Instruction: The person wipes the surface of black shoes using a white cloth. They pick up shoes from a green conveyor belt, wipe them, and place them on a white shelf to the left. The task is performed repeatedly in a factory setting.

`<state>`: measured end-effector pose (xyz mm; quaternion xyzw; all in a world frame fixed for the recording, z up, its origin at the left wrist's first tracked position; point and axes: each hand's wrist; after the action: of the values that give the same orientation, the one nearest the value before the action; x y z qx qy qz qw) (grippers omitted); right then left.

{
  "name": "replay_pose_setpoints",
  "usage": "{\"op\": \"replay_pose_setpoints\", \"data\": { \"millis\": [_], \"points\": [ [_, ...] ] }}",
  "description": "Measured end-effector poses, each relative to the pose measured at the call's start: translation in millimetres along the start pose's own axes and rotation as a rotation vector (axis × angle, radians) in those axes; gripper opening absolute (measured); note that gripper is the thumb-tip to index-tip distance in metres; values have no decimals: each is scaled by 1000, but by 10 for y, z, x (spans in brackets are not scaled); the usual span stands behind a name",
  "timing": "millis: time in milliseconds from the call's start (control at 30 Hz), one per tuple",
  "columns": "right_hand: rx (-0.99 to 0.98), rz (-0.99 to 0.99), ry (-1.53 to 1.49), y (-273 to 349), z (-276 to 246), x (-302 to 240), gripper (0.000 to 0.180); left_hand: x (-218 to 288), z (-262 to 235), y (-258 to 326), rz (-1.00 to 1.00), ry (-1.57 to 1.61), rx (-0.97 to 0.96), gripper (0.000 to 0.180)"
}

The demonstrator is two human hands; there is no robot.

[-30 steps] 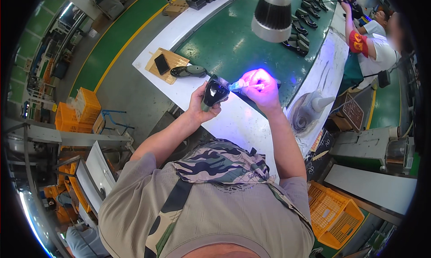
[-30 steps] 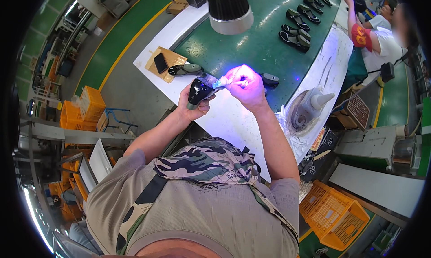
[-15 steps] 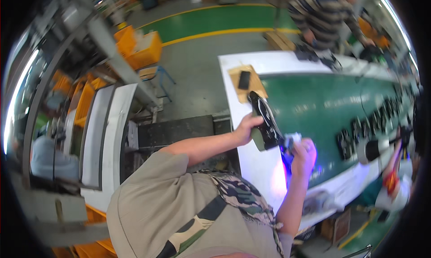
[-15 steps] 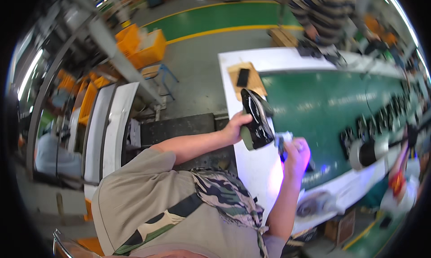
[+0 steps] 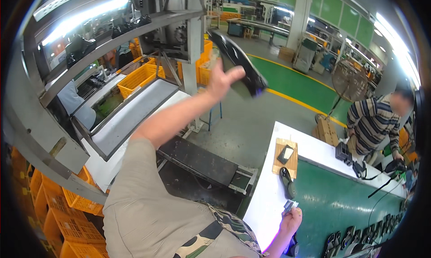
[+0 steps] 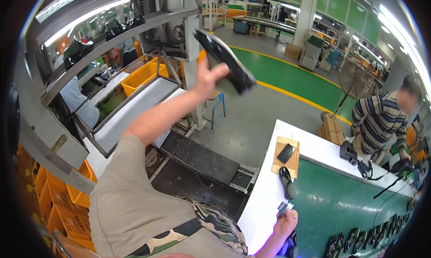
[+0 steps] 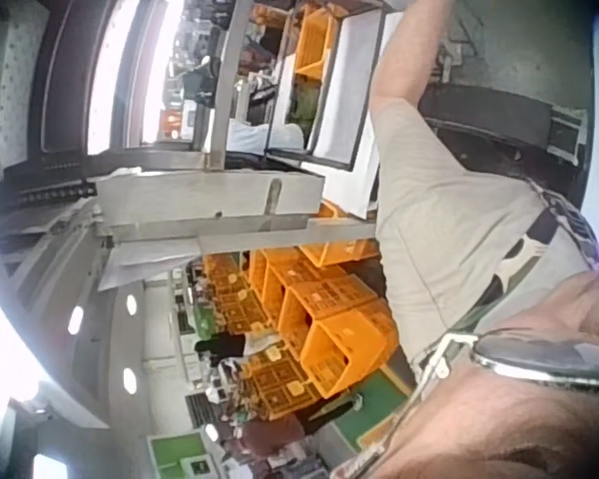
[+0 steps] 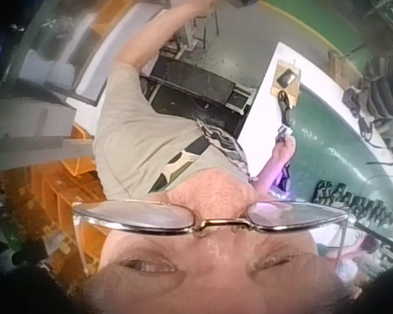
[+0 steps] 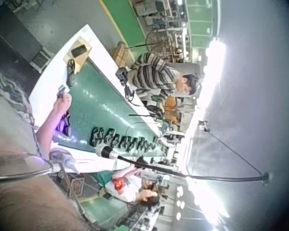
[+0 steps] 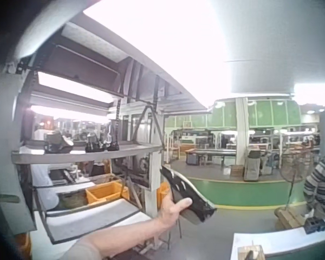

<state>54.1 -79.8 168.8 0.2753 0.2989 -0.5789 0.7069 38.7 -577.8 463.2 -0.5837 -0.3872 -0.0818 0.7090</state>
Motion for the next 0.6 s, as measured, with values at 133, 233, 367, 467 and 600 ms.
{"op": "replay_pose_setpoints", "data": {
  "millis": [133, 233, 367, 467, 600],
  "points": [
    [-9, 40, -1, -141, 100, 165, 9, 437, -927, -1091, 295, -362, 134, 53],
    [-1, 63, 12, -196, 240, 248, 12, 936, -1497, -1732, 432, -979, 318, 71],
    [8, 92, 6, -273, 359, 321, 15, 1238, -2191, -2383, 401, -1232, 402, 74],
    [35, 93, 16, -289, 353, 344, 16, 1357, -2297, -2454, 152, -1377, 313, 69],
    [16, 11, 43, -237, 186, 400, 12, 597, -2968, -2780, -109, -1763, 264, 80]
  ]
}}
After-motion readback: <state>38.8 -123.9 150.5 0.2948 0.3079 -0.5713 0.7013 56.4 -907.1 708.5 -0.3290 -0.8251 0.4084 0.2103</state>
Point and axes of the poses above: each hand's wrist, its own y-axis away from the middle knuckle, its own z-axis out of the palm, x = y × z, and after that the axes turned 7 degrees about -x, right-handed
